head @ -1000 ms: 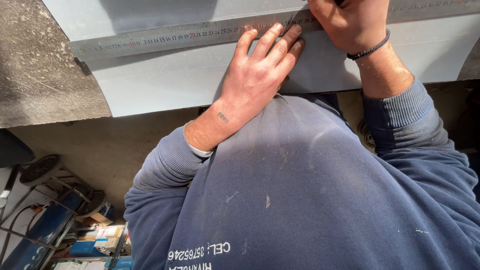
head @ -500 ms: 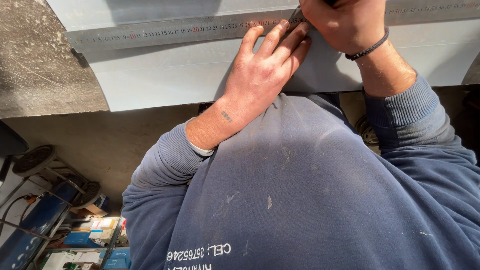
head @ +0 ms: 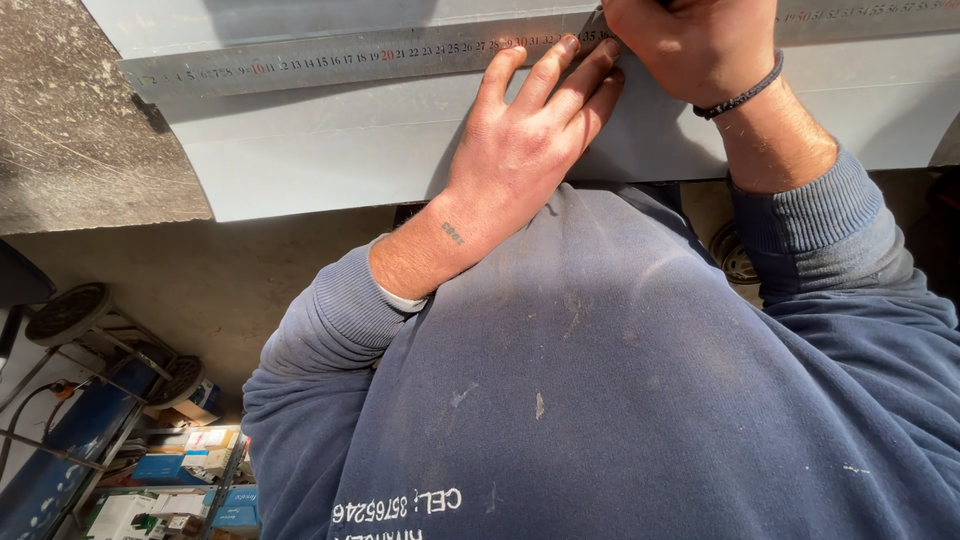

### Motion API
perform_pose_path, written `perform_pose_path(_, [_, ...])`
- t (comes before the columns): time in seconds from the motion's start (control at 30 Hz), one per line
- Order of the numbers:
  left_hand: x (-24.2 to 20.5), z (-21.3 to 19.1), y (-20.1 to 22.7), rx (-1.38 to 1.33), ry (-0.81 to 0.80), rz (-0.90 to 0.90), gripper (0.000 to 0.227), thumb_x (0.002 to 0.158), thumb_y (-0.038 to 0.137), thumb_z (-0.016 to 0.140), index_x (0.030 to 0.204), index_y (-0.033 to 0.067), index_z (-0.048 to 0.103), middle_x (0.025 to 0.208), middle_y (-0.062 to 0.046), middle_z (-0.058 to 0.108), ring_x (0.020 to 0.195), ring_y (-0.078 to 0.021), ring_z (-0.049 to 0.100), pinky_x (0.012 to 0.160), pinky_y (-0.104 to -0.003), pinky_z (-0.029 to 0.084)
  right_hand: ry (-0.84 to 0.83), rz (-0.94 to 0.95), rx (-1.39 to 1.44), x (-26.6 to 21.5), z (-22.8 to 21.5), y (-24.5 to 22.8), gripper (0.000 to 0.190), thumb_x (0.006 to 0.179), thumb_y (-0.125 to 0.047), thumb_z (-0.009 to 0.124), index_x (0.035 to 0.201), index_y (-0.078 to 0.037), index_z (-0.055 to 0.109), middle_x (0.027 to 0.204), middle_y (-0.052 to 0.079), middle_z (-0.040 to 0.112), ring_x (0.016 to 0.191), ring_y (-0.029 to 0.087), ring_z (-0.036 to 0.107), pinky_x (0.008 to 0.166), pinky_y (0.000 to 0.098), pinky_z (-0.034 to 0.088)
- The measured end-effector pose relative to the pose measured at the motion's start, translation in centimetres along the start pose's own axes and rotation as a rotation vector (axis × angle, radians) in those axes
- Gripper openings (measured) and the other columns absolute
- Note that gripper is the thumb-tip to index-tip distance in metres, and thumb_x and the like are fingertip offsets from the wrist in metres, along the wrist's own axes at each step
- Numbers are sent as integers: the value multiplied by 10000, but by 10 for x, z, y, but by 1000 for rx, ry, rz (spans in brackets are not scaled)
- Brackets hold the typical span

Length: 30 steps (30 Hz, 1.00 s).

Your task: The person uses a calculator, then places a metal ruler on a sheet of metal and marks measurements with a scribe. The person repeatedly repositions the ruler along the sheet to create a series of evenly spaced marks.

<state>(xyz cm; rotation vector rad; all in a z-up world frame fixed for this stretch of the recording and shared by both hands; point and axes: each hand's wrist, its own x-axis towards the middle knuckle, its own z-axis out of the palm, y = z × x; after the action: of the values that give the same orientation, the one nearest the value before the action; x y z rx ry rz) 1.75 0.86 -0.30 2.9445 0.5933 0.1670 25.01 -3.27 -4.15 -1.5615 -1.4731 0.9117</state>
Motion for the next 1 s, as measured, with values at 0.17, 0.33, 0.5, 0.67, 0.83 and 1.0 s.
perform_pose_path(0.17, [0, -1, -1, 3, -2, 2, 388, 1057, 248, 636, 1428, 131, 637, 1607, -25, 490, 1440, -238, 463, 1200, -514, 339, -3, -23, -6, 0, 0, 1, 192, 1064, 106, 680, 886, 35, 661, 746, 36, 625, 686, 74, 584, 576, 240, 430])
perform_pose_path(0.33, [1, 1, -1, -20, 7, -5, 388, 1042, 233, 631, 1416, 127, 641, 1604, -29, 493, 1438, -237, 464, 1195, -519, 341, -6, -15, -2, 0, -1, 1, 190, 1058, 103, 674, 882, 35, 658, 743, 34, 622, 683, 75, 583, 574, 242, 430])
perform_pose_path(0.5, [1, 0, 0, -29, 11, -11, 376, 1055, 248, 642, 1412, 131, 644, 1602, -25, 495, 1439, -233, 464, 1195, -519, 341, -8, -7, 4, 0, 0, -1, 204, 1070, 102, 679, 879, 35, 656, 742, 32, 619, 680, 75, 581, 573, 242, 430])
perform_pose_path(0.67, [2, -1, -1, -28, 8, -3, 384, 1038, 259, 646, 1399, 128, 656, 1578, -34, 510, 1418, -242, 474, 1184, -525, 346, -4, 1, 35, 1, 2, -5, 197, 1076, 109, 670, 893, 38, 665, 758, 30, 626, 699, 72, 589, 583, 239, 439])
perform_pose_path(0.83, [1, 0, -1, -21, 18, 0, 391, 1026, 218, 624, 1404, 123, 652, 1591, -33, 505, 1428, -245, 468, 1194, -519, 345, 6, 30, 94, 0, 3, -8, 210, 1106, 93, 667, 904, 36, 665, 762, 35, 626, 695, 78, 591, 583, 242, 444])
perform_pose_path(1.0, [1, 0, 0, -23, 16, -1, 372, 1045, 238, 651, 1401, 129, 652, 1592, -34, 505, 1424, -246, 468, 1191, -520, 347, 15, -28, -9, -3, 3, 0, 162, 1065, 96, 669, 914, 40, 679, 761, 44, 639, 693, 87, 601, 600, 253, 447])
